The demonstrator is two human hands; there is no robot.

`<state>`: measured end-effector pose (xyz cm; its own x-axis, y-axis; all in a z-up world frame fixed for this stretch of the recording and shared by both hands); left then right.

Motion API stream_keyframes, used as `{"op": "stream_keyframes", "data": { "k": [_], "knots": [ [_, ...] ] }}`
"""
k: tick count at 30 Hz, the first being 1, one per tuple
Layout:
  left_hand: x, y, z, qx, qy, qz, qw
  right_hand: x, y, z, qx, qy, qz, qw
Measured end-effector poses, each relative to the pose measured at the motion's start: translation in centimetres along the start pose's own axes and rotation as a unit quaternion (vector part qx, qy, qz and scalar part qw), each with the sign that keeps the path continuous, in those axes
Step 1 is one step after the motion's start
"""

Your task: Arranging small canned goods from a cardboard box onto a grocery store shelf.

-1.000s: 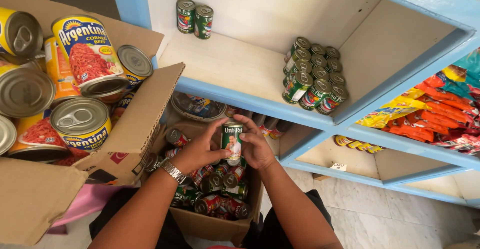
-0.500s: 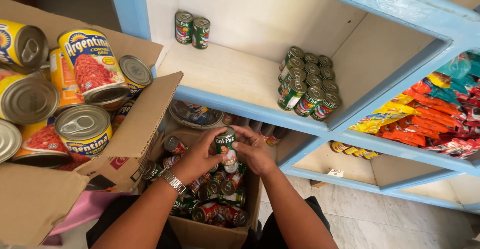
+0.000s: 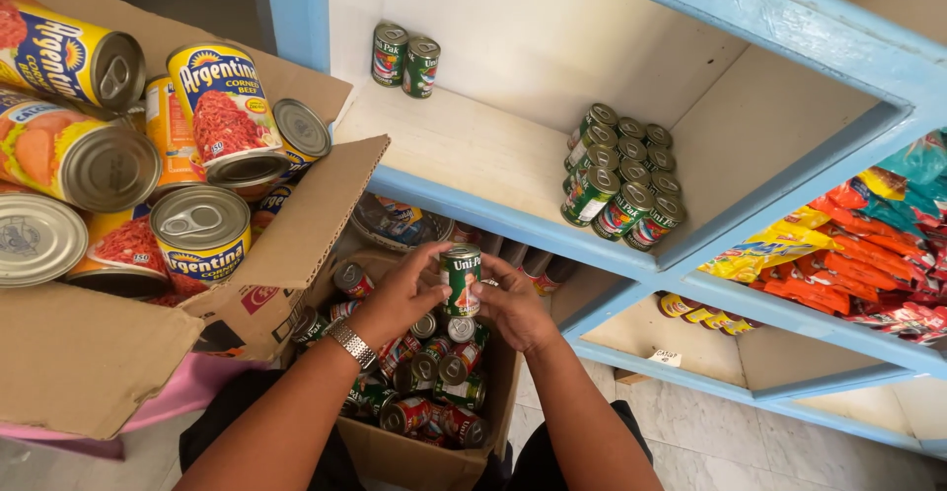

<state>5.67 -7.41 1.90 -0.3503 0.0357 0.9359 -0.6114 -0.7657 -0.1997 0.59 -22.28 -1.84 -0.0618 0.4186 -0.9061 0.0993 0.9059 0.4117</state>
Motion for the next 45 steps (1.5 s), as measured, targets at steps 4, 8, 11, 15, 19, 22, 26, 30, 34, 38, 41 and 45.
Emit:
{"op": "stream_keyframes", "data": {
  "k": [4, 8, 11, 15, 19, 22, 26, 30, 34, 38, 41, 45],
  "knots": [
    [-0.1, 0.0, -0.1, -0.003, -0.02, -0.012, 1.0, 0.6, -0.7, 0.0, -0.016, -0.023, -0.053, 0.998],
    [0.9, 0.1, -0.3, 0.003, -0.039, 0.035, 0.999, 0.0, -0.1, -0.1, -0.015, -0.052, -0.096, 0.994],
    [0.1, 0.8, 0.4, 0.01, -0.026, -0.019, 0.999, -1.9, 0.6, -0.7, -0.013, -0.104, -0.119, 0.987],
    [1.5, 1.2, 1.4, 0.039, 0.031, -0.038, 0.998, -5.8, 1.1, -2.1, 0.005, -0.227, -0.287, 0.931],
    [4.3, 2.6, 2.9, 0.046, 0.071, -0.031, 0.996, -8.1, 0.3, -2.9, 0.018, -0.292, -0.374, 0.88],
    [6.8, 3.6, 4.4, 0.062, 0.066, 0.008, 0.996, -10.3, -0.3, -3.9, 0.047, -0.305, -0.339, 0.889],
    [12.6, 5.9, 7.1, 0.061, 0.154, 0.068, 0.984, -14.0, -2.8, -4.9, 0.143, -0.32, -0.355, 0.866],
    [17.3, 9.4, 10.5, 0.058, 0.225, 0.142, 0.962, -16.9, -6.8, -5.0, 0.235, -0.303, -0.27, 0.883],
    [19.1, 13.0, 15.0, 0.058, 0.224, 0.174, 0.957, -21.1, -9.7, -5.6, 0.264, -0.443, -0.277, 0.811],
    [19.0, 15.6, 19.4, 0.042, 0.184, 0.186, 0.964, -23.9, -12.5, -4.6, 0.284, -0.434, -0.214, 0.828],
    [18.5, 17.4, 22.7, 0.039, 0.175, 0.212, 0.961, -25.3, -15.2, -2.7, 0.281, -0.391, -0.122, 0.868],
    [17.7, 19.0, 26.7, 0.064, 0.176, 0.235, 0.954, -26.2, -19.7, 0.8, 0.307, -0.331, -0.071, 0.89]
  ]
}}
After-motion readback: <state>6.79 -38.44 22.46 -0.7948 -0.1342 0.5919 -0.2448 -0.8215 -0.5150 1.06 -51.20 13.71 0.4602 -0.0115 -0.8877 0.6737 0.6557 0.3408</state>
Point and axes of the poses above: each hand's wrist, its own z-axis towards the middle knuckle, its own y-axis out of the palm, x = y × z, the point moved 10 cm from there along z, towards the middle knuckle, and after that the axes turned 4 degrees about -y, right-handed, at the moved point
